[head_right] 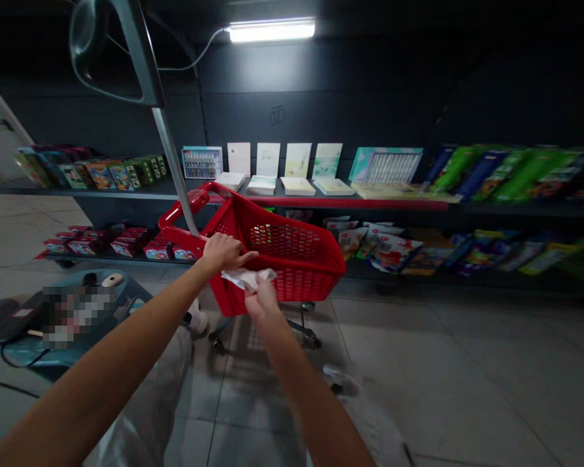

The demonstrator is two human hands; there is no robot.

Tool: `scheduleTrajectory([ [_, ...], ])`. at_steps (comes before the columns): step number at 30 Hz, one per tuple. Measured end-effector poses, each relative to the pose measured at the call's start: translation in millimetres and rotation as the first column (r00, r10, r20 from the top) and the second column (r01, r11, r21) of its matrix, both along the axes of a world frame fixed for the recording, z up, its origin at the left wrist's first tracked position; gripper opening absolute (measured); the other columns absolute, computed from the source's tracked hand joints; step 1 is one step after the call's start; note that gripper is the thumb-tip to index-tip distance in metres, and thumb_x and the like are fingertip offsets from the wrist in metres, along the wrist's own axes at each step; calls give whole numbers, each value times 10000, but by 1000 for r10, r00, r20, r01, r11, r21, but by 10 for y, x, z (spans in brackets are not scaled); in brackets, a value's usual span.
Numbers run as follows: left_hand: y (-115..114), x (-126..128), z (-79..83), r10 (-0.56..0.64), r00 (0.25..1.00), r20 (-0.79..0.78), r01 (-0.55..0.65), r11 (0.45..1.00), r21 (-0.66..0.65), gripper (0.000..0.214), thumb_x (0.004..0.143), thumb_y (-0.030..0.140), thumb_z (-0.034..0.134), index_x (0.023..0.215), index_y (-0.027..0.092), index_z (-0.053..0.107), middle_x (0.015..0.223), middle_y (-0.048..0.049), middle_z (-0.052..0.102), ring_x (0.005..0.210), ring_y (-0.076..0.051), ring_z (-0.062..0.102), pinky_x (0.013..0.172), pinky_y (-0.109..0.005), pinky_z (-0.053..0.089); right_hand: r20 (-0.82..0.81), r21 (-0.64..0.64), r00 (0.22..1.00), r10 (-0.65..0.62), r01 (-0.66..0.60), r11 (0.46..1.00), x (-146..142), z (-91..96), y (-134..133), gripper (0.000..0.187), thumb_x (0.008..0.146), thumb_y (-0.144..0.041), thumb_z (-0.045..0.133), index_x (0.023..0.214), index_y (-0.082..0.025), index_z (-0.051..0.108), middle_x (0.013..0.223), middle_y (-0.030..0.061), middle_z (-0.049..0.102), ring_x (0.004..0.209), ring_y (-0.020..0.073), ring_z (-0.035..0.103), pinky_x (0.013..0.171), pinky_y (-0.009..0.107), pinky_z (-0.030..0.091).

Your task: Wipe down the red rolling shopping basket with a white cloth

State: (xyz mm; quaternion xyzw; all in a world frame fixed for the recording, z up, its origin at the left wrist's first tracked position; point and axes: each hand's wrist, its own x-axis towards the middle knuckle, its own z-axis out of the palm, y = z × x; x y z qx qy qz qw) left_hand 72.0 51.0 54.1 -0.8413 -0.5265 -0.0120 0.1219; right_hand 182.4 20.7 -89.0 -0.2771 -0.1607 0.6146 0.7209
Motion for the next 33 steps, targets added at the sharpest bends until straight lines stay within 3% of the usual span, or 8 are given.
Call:
scheduleTrajectory([
  [4,-17,-29,-34,-17,1000,24,16,999,34,906,930,779,220,916,97,816,909,-229,756,907,-315,719,737,-363,399,111,-41,978,-174,180,983,511,282,-97,238,830,-167,546,1064,-201,575,1002,55,737,970,209,725,952,430,597],
  [7,-26,-21,-55,-11,999,43,9,999,42,890,936,771,236,907,96,815,892,-226,754,895,-305,717,744,-361,392,401,44,837,-373,389,920,723,312,-204,435,878,-224,490,1307,-177,543,1228,104,695,1195,247,656,1070,518,505],
  [9,-25,-9,-68,-11,998,55,8,998,55,884,949,753,227,917,93,814,882,-224,753,890,-302,716,747,-363,390,684,222,578,-445,416,882,793,280,-285,565,895,-203,432,1458,-192,479,1460,110,566,1441,254,447,1192,552,349],
  [13,-6,-6,-86,-20,998,66,14,997,82,886,985,698,169,914,98,816,858,-217,753,877,-297,718,736,-363,383,872,442,-238,-428,6,897,950,238,-436,816,784,3,362,1571,-209,388,1655,51,324,1568,205,170,1281,511,163],
  [16,11,-29,-89,-26,998,51,21,995,93,886,989,691,163,895,100,816,848,-215,754,868,-290,719,733,-359,377,750,383,-527,-400,-147,912,1159,238,-497,907,727,66,370,1591,-207,349,1630,51,376,1535,200,282,1275,489,220],
  [26,69,-265,-133,-40,998,58,34,994,100,769,989,645,266,828,135,819,768,-198,736,832,-301,712,740,-373,398,822,349,-491,-288,34,937,2369,-28,-480,648,833,-13,351,1389,-205,623,1435,84,606,1411,237,489,1212,487,374],
  [30,30,-360,-169,-115,980,164,87,982,167,592,999,505,335,835,167,793,824,-167,750,887,-280,700,844,-410,441,824,356,-471,-314,0,935,2471,-114,-547,648,820,-10,350,1363,-210,642,1423,63,614,1443,218,451,1221,453,373],
  [33,-55,-335,-254,-125,951,284,22,939,342,372,963,347,428,973,185,763,1099,-160,747,1220,-305,600,1101,-510,358,813,336,-495,-307,-32,941,2392,-92,-607,612,838,-21,355,1345,-194,651,1412,82,622,1431,219,465,1227,451,358],
])
